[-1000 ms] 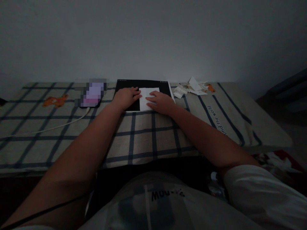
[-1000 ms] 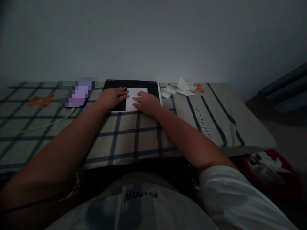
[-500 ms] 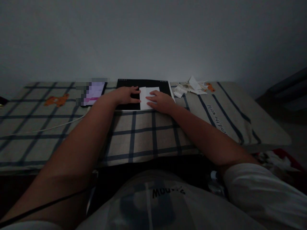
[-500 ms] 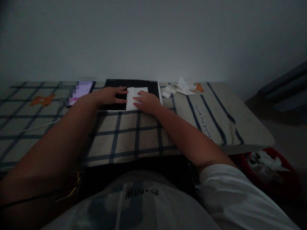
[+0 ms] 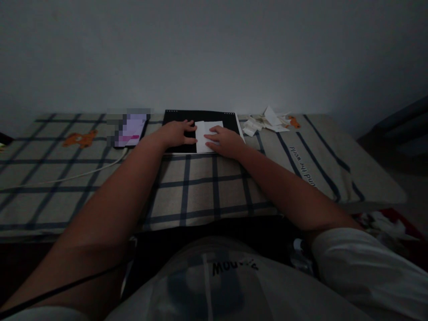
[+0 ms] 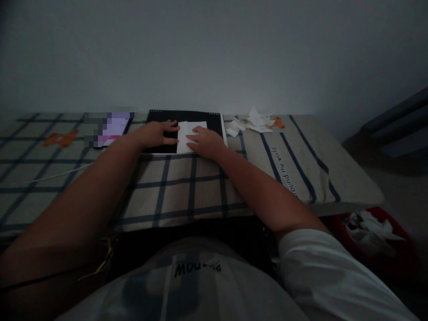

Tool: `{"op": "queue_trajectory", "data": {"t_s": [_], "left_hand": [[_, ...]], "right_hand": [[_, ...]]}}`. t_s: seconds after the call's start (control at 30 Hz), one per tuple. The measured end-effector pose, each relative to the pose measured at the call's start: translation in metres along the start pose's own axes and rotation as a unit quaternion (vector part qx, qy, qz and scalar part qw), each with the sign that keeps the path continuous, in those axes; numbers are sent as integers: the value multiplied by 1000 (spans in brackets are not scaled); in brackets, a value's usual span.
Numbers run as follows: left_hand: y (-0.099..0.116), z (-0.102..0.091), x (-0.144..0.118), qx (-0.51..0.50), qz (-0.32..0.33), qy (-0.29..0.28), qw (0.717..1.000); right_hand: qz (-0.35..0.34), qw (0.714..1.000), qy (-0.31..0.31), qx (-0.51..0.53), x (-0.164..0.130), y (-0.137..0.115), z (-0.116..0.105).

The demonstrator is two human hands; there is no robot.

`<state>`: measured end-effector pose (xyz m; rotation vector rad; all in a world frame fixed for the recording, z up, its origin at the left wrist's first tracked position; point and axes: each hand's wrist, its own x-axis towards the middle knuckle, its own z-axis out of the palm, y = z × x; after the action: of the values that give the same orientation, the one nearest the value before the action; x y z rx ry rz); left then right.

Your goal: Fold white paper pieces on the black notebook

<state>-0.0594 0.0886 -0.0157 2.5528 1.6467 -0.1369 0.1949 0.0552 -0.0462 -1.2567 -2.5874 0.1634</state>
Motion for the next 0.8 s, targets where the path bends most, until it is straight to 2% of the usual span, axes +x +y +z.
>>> {"op": "queue_trajectory", "data": {"t_s": [0.6, 0.8], "left_hand": [[8, -1, -1, 27, 20, -53, 998], [8, 0, -3, 16, 24, -52, 998]], "right_hand": [[0, 1000, -6, -5, 0, -2, -2], [0, 1000, 2, 0, 0, -1, -1]]}}
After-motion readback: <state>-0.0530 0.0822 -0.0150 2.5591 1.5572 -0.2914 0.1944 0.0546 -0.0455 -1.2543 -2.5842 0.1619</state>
